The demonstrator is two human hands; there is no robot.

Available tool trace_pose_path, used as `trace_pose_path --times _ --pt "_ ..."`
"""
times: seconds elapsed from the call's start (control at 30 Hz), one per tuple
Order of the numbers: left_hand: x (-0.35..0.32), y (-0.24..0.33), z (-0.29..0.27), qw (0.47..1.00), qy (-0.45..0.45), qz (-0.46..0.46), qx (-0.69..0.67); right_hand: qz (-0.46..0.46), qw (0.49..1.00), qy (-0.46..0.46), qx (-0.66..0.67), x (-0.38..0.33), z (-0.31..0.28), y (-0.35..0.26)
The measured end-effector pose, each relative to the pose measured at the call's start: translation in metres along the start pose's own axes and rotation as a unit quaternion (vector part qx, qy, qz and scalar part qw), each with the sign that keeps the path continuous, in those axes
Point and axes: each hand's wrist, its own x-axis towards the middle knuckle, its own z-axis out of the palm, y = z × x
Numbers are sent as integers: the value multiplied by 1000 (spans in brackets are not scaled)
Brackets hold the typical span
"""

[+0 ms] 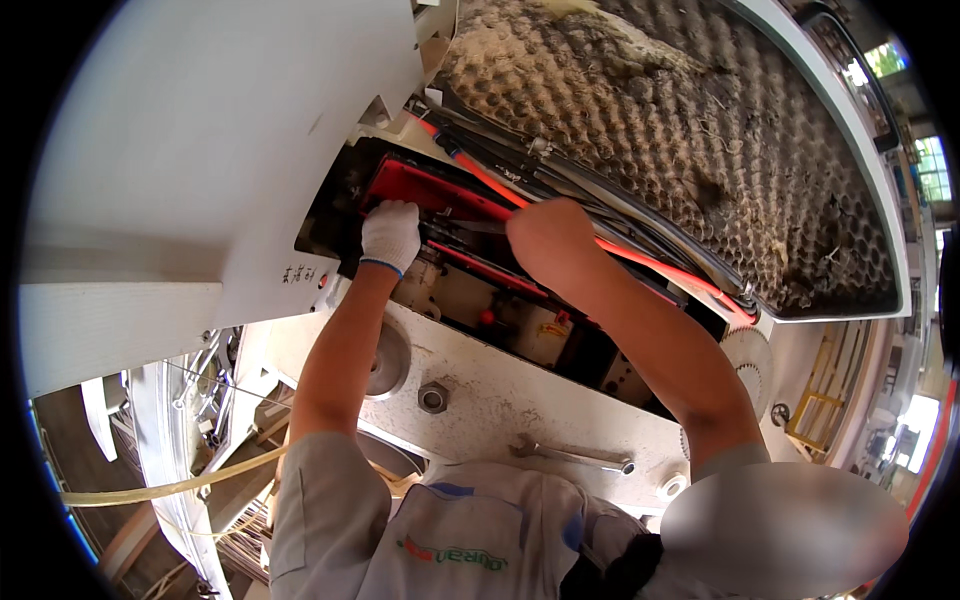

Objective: The person works on the internal components of a large machine, using a wrench to tighten bolts and adjusting various parts within a red housing. They also handle a large circular saw blade, positioning it near the machine's mechanism.

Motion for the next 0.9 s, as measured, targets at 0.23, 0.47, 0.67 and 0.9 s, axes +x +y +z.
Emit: trace_pose_path --times 0.23,0.47,0.67,0.9 --pt "2 38 -62 959 133 -11 -250 23 990 80 116 -11 -45 17" --pt "53 86 -75 847 148 -172 -481 18 784 92 613 7 -69 11" --pt "56 23 -102 848 174 -152 -477 96 826 183 524 -120 9 10" --pt "71 9 -92 837 146 -176 -497 210 925 24 316 -331 135 -63"
